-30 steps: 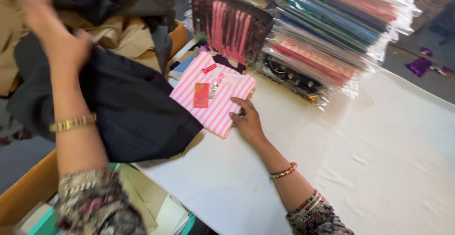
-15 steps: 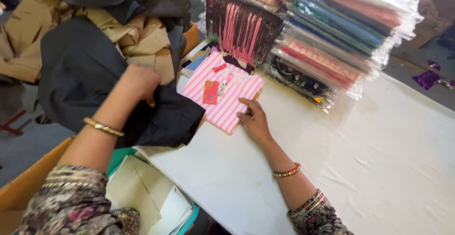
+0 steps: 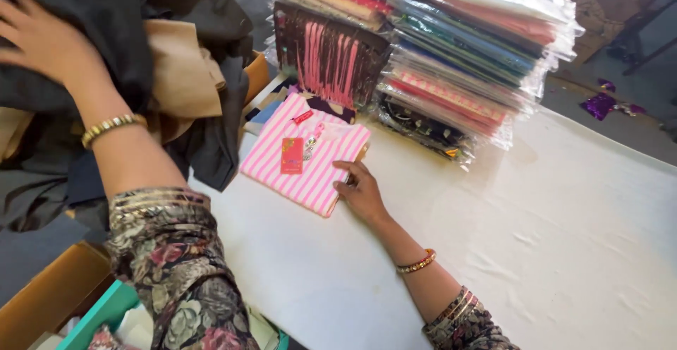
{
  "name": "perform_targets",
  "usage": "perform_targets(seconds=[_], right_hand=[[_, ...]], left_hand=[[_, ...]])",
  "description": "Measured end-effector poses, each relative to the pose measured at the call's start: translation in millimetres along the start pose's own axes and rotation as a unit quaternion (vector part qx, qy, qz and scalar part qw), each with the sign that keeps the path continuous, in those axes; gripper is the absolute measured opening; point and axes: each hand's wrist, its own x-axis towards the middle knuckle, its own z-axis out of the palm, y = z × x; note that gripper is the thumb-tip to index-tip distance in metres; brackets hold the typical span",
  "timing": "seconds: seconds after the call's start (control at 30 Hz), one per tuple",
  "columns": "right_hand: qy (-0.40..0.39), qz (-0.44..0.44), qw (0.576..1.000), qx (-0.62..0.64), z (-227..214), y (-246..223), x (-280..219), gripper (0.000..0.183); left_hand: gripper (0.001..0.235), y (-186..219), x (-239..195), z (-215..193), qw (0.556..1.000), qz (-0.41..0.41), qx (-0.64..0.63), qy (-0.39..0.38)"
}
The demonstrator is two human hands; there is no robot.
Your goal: The person folds a pink and white striped top on a white table, then places it aside. They then fold a black and white striped top and place it on the table. The person also moves a black garment and a patterned cloth during the process.
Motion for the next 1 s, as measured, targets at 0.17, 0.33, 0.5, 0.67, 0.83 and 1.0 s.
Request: perform_targets(seconds=[0.17, 0.33, 0.5, 0.67, 0.83, 1.0], right_hand=[[-0.009, -0.009, 0.999, -0.032, 3, -3, 2, 0.040], [-0.013, -0.040, 0.999, -0.001, 5, 0, 0, 0.039], [-0.006, -0.018, 0.999, -0.044, 1, -7, -2, 0.042], [-0.009, -0.006, 1.000, 0.008, 0, 0, 0, 0.040], [-0.007, -0.026, 1.000, 0.008, -3, 7, 2, 0.042], [-0.022, 0.020, 1.000, -0.002, -2, 0, -4, 0.042]], left_hand=[[0.054, -54, -52, 25, 0.956, 0.093, -0.094, -0.261], [0.029, -50, -28, -164, 0.944, 0.136, -0.181, -0.238], [0.021, 25, -80, -302, 0.802, 0.164, -0.534, -0.212], [0.028, 38, -127, -304, 0.843, 0.390, -0.285, -0.236], [0.028, 7, -114, -200, 0.824, 0.513, -0.134, -0.202], [0.016, 4, -48, -181, 0.808, 0.536, -0.092, -0.226]])
